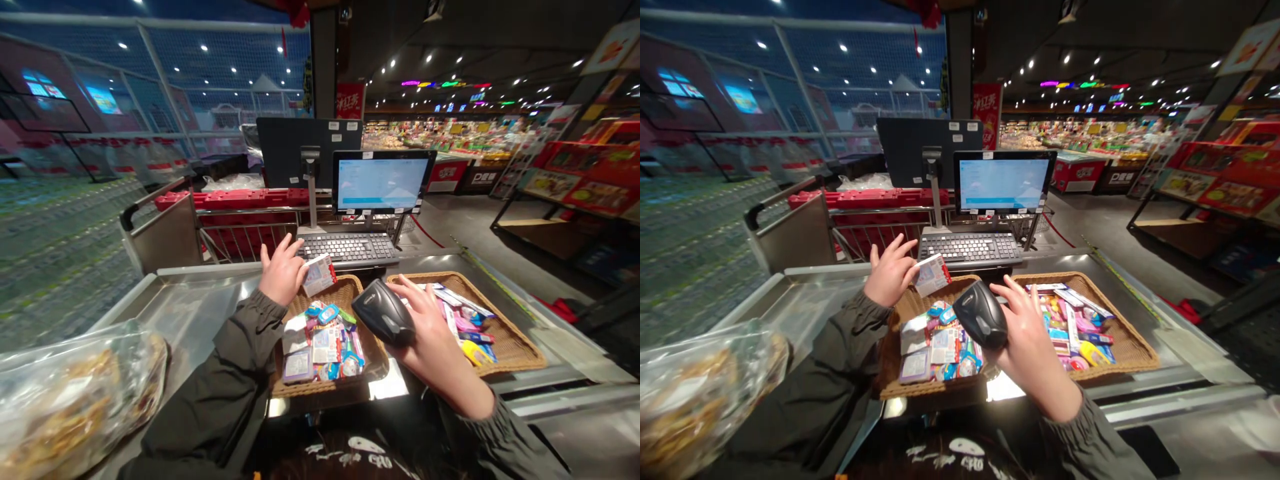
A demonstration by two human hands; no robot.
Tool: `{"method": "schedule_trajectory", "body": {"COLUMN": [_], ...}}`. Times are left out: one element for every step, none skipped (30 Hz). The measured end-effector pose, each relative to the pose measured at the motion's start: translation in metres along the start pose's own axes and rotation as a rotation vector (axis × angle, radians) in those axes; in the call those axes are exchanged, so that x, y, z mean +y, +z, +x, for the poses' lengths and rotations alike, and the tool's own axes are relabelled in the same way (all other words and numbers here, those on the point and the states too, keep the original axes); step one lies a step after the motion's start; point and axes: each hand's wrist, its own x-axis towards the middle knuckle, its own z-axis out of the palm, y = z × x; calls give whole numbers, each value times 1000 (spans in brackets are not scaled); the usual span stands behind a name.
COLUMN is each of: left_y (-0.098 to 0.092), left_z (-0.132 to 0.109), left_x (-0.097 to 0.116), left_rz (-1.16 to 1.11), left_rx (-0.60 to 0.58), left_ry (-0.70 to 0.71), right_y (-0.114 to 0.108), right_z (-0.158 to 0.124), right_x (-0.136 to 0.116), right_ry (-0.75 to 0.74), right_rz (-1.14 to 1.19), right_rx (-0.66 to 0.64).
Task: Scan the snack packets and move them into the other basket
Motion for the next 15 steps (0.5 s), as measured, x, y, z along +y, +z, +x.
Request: {"method": "schedule_trajectory", "body": {"left_y": [3, 6, 9, 13, 17, 22, 28, 36, 44, 54, 64, 75, 86, 97, 108], "left_z": [-2, -4, -7, -9, -12, -14, -16, -19, -21, -24, -27, -30, -33, -36, -40], "left_x": [-1, -2, -4, -5, -6, -8, -10, -12, -14, -17, -18, -20, -21, -22, -22], "left_rz": [0, -1, -4, -8, -13, -21, -31, -46, -69, -96, -126, -158, -188, -212, -231], "left_rx": [-27, -55, -82, -108, -136, -165, -198, -242, -300, -367, -440, -519, -595, -659, -709], "left_ry": [1, 2, 3, 5, 8, 12, 16, 24, 37, 49, 62, 77, 95, 113, 132], "right_y": [2, 4, 6, 7, 9, 11, 12, 13, 14, 15, 15, 16, 16, 17, 17], "right_z": [0, 0, 0, 0, 0, 0, 0, 0, -1, -1, -2, -2, -3, -4, -5], "right_x": [1, 1, 2, 3, 4, 4, 5, 6, 7, 8, 9, 10, 12, 13, 14], "right_ry": [5, 10, 12, 13, 12, 12, 11, 10, 12, 15, 19, 25, 32, 41, 50], "right_rz": [2, 6, 10, 14, 18, 21, 24, 27, 31, 35, 39, 43, 47, 49, 51], "right_rx": [-10, -20, -28, -36, -44, -53, -62, -71, -82, -92, -102, -112, -120, -126, -128]}}
